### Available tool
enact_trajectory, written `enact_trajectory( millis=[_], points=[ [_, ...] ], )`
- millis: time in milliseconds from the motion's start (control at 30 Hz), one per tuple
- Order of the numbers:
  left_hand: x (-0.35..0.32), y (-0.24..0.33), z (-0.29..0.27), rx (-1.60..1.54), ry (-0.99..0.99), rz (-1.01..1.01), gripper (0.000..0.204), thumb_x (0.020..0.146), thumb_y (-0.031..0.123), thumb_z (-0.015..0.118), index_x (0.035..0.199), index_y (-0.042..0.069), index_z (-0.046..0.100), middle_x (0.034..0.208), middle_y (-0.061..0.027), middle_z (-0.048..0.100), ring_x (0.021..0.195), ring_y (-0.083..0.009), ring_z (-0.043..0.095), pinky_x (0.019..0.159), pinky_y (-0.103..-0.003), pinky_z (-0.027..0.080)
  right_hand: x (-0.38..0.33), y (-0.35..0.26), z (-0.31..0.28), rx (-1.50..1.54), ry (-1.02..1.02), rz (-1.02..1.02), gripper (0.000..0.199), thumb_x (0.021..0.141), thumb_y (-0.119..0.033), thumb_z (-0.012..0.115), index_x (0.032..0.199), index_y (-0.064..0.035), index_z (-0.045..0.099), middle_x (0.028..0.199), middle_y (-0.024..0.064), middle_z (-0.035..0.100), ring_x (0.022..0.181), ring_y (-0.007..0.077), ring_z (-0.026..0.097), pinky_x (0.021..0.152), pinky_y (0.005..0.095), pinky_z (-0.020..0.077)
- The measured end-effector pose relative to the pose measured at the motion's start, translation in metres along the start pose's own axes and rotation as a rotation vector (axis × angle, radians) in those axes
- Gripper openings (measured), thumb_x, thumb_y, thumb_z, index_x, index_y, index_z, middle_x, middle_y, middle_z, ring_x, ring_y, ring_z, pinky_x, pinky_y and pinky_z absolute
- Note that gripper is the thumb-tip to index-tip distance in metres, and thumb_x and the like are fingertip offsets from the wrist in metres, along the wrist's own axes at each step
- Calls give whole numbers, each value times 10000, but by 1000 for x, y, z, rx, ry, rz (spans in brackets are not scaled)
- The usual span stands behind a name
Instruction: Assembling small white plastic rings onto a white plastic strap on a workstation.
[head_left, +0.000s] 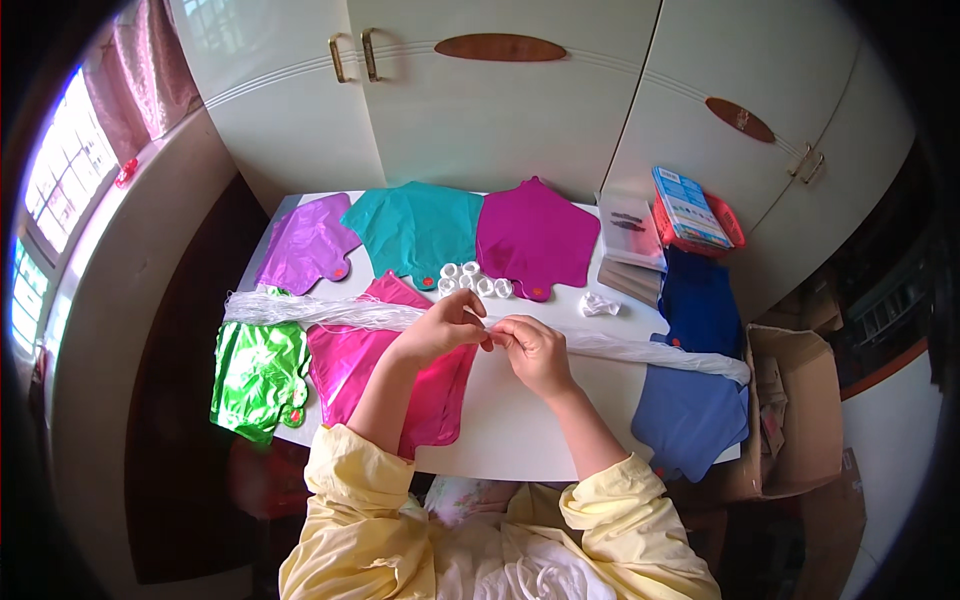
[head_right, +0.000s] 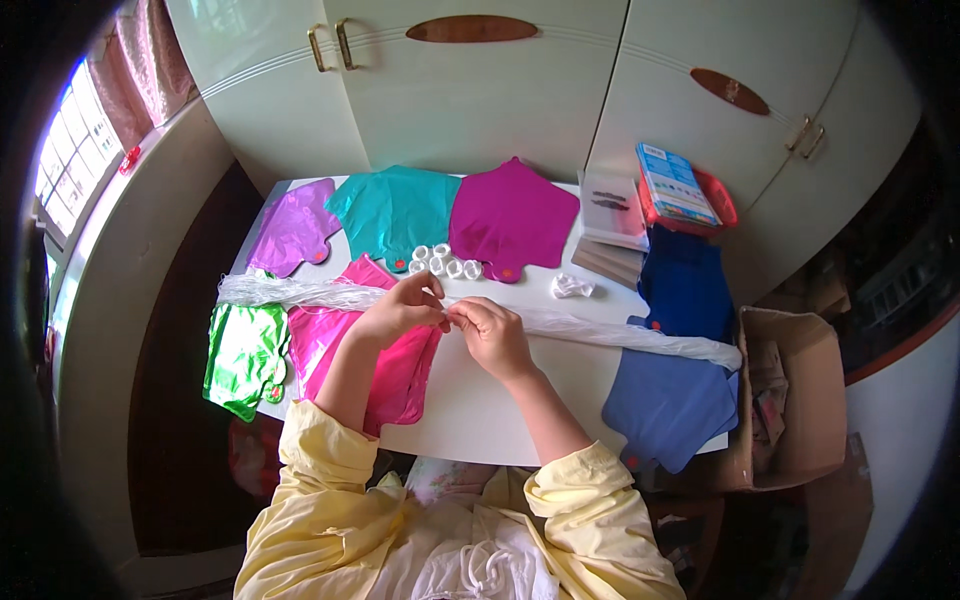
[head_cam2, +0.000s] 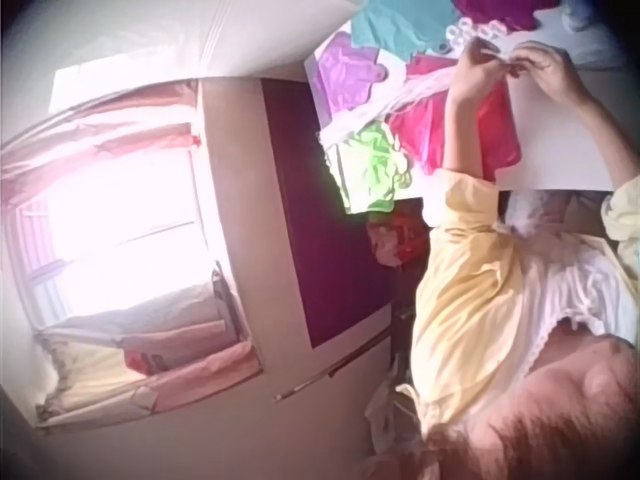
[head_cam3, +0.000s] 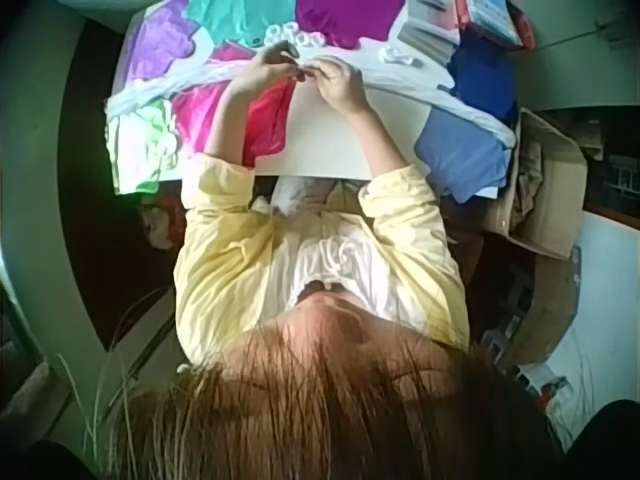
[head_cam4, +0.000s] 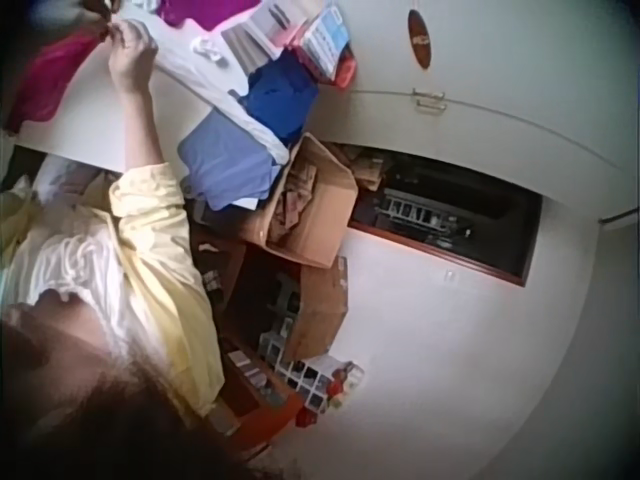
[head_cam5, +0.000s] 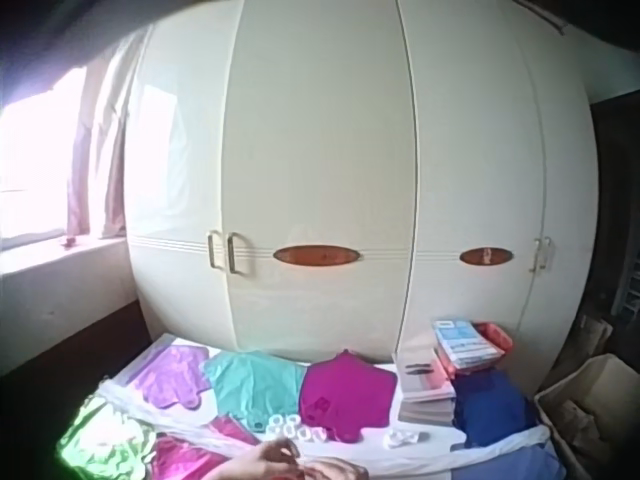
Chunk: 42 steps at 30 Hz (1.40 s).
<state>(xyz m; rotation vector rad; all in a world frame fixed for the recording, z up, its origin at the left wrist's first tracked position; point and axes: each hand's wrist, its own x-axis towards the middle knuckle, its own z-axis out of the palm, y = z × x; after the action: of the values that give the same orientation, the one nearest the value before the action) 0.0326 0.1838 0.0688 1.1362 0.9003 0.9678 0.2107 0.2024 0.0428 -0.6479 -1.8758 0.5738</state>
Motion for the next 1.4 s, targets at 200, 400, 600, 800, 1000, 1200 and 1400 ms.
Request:
enact_trajectory(
  millis=[200, 400, 600, 800, 1000, 1200, 1400],
  points=[
    [5, -6, -8, -8, 86, 165, 286, 779, 18, 567, 1022, 26, 415, 808, -111, 627, 792, -160, 624, 703, -268, 438, 17, -11, 2, 21, -110, 209, 35, 807, -11, 587, 821, 6, 614, 748, 109, 634, 649, 193, 633, 550, 295, 473],
    [3, 4, -7, 4, 423, 105, 205, 796, 66, 571, 987, 56, 497, 819, -56, 610, 613, -68, 498, 536, -191, 365, 41, 2, 22, 8, -112, 299, 81, 819, -67, 584, 810, 6, 617, 695, 120, 626, 600, 199, 622, 536, 317, 458],
    [8, -3, -33, -212, 668, 182, 135, 783, 54, 568, 910, 60, 522, 802, -24, 591, 571, -33, 442, 488, -167, 327, 55, 23, 33, -165, -200, 458, 123, 812, -123, 613, 856, -22, 667, 639, 78, 650, 594, 137, 643, 564, 262, 485],
    [14, -16, -32, 285, 730, 311, 103, 781, 92, 561, 846, 20, 594, 784, -62, 613, 637, -122, 540, 569, -252, 408, 49, 45, 48, -412, -250, 436, 118, 760, -157, 649, 784, -46, 679, 642, 93, 650, 584, 193, 642, 592, 312, 500],
    [11, -23, -30, 1126, 757, 472, 109, 724, 118, 609, 802, 50, 644, 800, -123, 612, 714, -310, 591, 655, -403, 476, 48, 47, 56, -501, -175, 434, 119, 721, -163, 682, 731, -46, 660, 693, 125, 654, 663, 266, 650, 624, 366, 505],
    [12, -29, -28, 1091, 658, 241, 118, 742, 97, 578, 799, 53, 671, 816, -134, 610, 777, -320, 610, 710, -415, 490, 47, 44, 59, -539, -151, 388, 142, 713, -158, 692, 717, -39, 614, 666, 132, 635, 653, 294, 635, 617, 390, 497],
    [14, -33, -29, 1133, 636, 247, 137, 751, 103, 559, 794, 40, 674, 829, -142, 622, 770, -317, 614, 708, -410, 495, 46, 42, 60, -558, -189, 336, 130, 729, -144, 666, 704, -36, 598, 709, 160, 632, 713, 334, 629, 636, 431, 499]
  ],
)
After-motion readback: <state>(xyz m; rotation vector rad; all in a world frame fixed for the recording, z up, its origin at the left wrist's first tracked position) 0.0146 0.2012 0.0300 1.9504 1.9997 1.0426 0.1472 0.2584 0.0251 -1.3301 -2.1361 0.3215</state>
